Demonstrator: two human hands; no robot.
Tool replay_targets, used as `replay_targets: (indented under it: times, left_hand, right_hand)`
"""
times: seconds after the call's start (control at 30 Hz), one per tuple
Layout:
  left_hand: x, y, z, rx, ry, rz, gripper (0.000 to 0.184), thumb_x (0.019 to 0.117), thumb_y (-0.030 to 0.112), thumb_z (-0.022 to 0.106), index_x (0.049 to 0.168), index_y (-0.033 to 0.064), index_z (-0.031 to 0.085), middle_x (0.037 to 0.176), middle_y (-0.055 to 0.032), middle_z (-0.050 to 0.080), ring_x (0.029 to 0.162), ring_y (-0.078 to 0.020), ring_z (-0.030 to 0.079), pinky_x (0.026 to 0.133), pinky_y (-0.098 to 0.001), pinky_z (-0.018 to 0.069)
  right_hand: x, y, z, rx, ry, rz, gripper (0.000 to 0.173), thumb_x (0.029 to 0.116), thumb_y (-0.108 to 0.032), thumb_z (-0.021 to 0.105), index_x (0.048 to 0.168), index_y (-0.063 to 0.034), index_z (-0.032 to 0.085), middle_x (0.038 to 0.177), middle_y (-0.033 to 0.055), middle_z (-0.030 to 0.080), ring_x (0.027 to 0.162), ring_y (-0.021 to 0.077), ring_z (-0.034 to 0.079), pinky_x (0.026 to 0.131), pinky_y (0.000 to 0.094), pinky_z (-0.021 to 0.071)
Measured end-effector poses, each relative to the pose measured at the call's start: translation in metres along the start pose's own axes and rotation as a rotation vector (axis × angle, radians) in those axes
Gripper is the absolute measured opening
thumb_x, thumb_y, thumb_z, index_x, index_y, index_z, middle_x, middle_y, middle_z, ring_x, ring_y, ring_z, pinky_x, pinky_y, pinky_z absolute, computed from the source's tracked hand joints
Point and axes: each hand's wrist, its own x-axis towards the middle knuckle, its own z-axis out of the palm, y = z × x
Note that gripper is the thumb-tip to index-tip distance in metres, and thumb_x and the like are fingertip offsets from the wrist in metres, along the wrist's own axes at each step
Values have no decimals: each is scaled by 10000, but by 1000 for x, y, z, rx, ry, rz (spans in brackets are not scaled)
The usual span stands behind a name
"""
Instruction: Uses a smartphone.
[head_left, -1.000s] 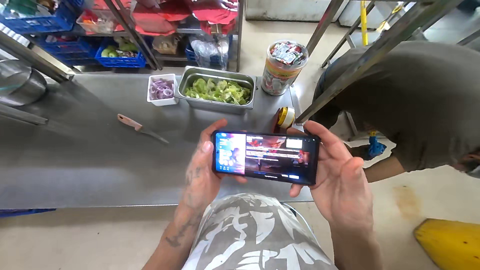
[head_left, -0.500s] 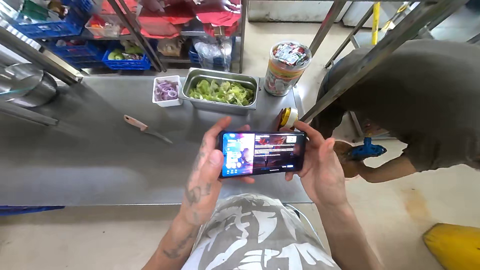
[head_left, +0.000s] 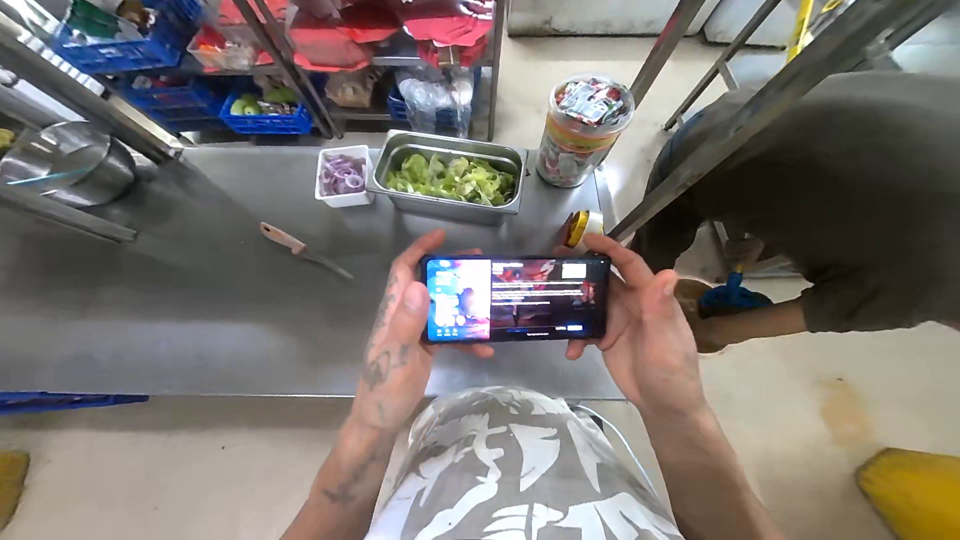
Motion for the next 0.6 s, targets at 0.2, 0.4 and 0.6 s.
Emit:
replay_targets:
  times: [0.2, 0.4, 0.6]
  left_hand:
    - [24, -30, 16, -104, -73, -51, 621, 1038, 613, 355, 1512, 213, 381, 1264, -80, 641, 855, -188, 733, 495, -317, 609]
    - [43, -61, 66, -209, -234, -181, 621, 1018, 653, 365, 1485, 245, 407, 1228, -35, 657, 790, -135, 721, 466, -262, 580]
    - [40, -74, 136, -258, -463, -309, 653, 1017, 643, 384, 1518, 225, 367, 1303, -84, 613, 846, -182, 735, 481, -310, 605]
  right_hand:
    - [-32, -34, -9, -26, 26, -100, 832, 939, -709, 493, 1511, -110, 415, 1453, 139, 539, 1059, 257, 704, 559, 349, 633]
    - [-78, -59, -25, -96, 249, -125, 821, 935, -688, 532, 1515, -117, 419, 1481, 135, 530, 1022, 253, 721, 541, 348, 633]
    - [-151, -65, -72, -122, 547, -129, 765, 940, -683, 514, 1493, -158, 456, 1472, 115, 547, 978, 230, 733, 540, 326, 623]
